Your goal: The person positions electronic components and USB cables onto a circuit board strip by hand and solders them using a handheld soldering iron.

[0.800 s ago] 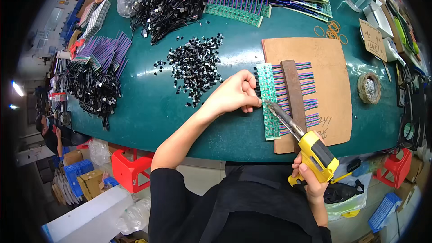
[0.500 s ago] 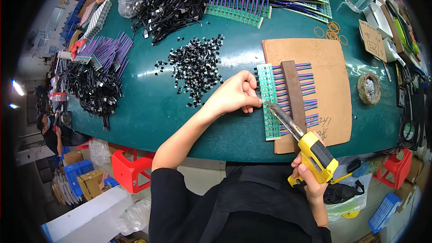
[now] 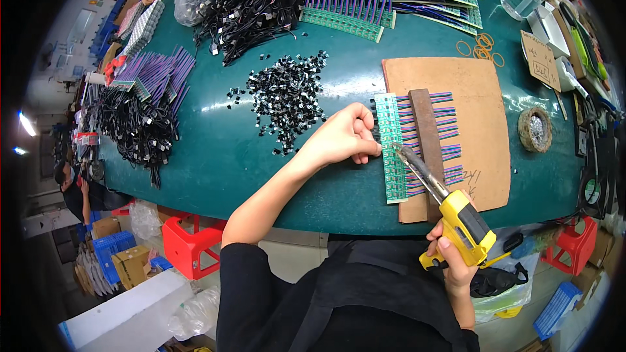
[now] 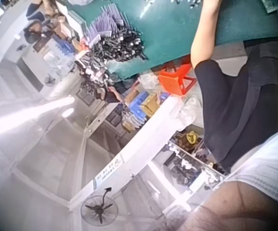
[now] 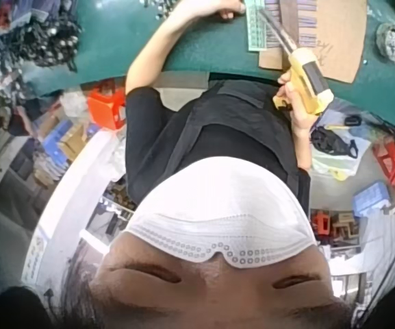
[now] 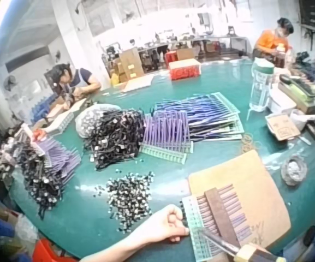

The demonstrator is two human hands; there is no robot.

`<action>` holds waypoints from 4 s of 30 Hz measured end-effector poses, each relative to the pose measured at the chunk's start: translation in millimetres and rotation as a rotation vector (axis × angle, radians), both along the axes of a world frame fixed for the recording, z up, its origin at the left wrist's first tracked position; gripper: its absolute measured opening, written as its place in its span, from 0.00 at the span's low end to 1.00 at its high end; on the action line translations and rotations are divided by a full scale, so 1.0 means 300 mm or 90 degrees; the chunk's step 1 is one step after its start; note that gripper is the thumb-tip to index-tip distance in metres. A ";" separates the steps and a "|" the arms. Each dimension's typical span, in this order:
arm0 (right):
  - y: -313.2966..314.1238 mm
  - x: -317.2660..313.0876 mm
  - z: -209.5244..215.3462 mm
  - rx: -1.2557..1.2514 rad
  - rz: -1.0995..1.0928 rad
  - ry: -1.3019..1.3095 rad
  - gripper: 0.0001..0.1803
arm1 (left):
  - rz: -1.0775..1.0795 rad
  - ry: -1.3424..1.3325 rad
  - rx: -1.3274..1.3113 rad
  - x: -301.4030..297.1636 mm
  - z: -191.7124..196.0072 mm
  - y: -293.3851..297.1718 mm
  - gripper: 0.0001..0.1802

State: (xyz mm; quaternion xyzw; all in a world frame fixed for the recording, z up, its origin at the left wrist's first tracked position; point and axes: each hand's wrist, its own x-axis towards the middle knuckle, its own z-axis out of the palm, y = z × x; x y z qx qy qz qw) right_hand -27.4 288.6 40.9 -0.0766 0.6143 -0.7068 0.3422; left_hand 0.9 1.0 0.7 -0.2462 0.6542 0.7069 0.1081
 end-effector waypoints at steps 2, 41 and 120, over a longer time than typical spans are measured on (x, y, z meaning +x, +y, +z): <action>0.002 0.000 0.000 -0.006 -0.006 0.004 0.29 | 0.002 0.008 0.004 0.000 -0.002 0.001 0.20; 0.024 -0.018 -0.012 -0.054 0.010 0.001 0.35 | -0.027 0.104 -0.061 0.050 0.017 -0.008 0.05; 0.068 -0.029 -0.048 -0.136 -0.032 -0.025 0.22 | 0.047 0.070 -0.973 0.333 0.070 -0.008 0.04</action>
